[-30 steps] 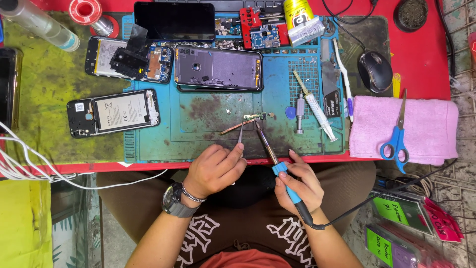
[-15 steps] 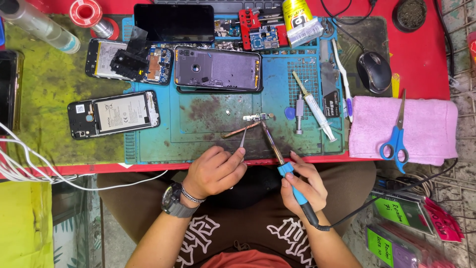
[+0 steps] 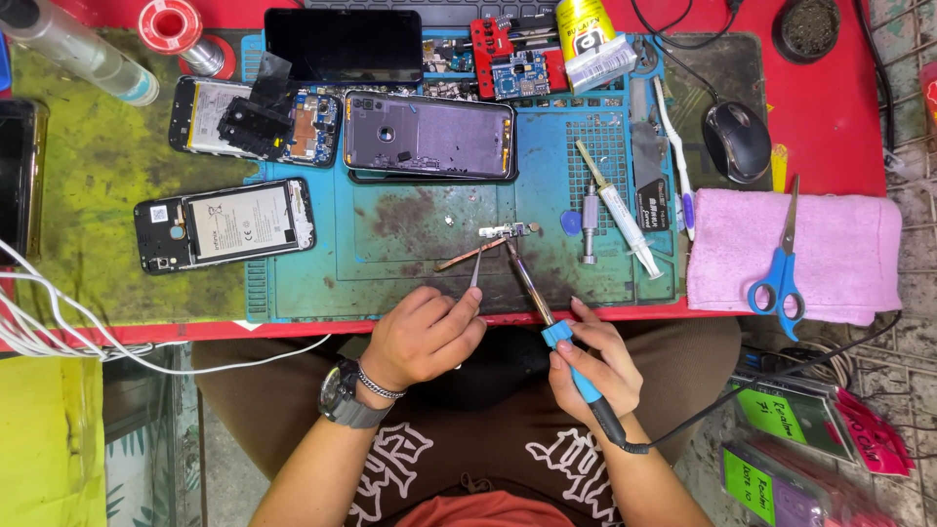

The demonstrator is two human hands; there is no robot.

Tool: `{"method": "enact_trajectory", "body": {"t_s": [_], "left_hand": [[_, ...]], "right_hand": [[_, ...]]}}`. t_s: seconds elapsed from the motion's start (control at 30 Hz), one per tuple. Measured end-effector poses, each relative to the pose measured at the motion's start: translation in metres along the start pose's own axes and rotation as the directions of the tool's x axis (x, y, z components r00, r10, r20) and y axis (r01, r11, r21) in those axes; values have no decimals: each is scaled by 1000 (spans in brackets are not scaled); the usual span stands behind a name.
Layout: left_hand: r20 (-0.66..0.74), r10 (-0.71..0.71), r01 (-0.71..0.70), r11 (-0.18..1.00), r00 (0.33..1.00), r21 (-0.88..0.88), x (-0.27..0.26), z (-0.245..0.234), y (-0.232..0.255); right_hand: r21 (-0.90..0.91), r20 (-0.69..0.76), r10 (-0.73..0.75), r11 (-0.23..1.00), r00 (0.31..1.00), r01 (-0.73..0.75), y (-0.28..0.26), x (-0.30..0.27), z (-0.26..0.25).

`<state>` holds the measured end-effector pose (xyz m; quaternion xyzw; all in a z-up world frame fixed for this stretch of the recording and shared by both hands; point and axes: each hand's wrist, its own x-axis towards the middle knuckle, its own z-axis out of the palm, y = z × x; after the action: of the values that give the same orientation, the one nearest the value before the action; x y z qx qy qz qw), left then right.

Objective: Soldering and repairing a small circuit board from a mobile phone using a heat gun, tweezers, and a soldering iron.

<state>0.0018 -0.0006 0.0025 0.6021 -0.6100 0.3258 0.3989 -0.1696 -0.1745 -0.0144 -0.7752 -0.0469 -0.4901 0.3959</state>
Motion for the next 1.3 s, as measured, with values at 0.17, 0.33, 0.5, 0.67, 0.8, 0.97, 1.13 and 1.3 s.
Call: {"method": "enact_trajectory", "body": {"t_s": [0.17, 0.33, 0.5, 0.67, 0.8, 0.97, 1.13, 1.3], "left_hand": [[-17, -60, 60, 998, 998, -17, -6, 1, 0], [-45, -107, 105, 993, 993, -46, -7, 1, -1], [-89, -172, 163, 981, 981, -104, -6, 0, -2], [100, -332, 345, 920, 938, -187, -17, -17, 8], [78, -463, 468, 856, 883, -217, -22, -17, 8], [-94, -614, 570, 771, 784, -284, -9, -10, 12], [-175, -741, 656, 661, 648, -365, -12, -8, 13], [-190, -661, 601, 744, 726, -292, -32, 1, 8]], "right_hand": [[-3, 0, 6, 1000, 1000, -6, -1, 2, 0], [2, -11, 18, 1000, 1000, -18, -2, 4, 0], [8, -38, 68, 998, 997, -68, -7, 14, -6], [-168, -43, 163, 971, 986, -168, -16, 28, -35], [-487, -222, 100, 850, 970, -199, 6, 25, -91], [-754, -324, 32, 595, 946, -278, 17, 110, -172], [-777, -361, 16, 547, 932, -311, 56, 209, -215], [-715, -303, 155, 616, 940, -331, 130, 266, -184]]}}
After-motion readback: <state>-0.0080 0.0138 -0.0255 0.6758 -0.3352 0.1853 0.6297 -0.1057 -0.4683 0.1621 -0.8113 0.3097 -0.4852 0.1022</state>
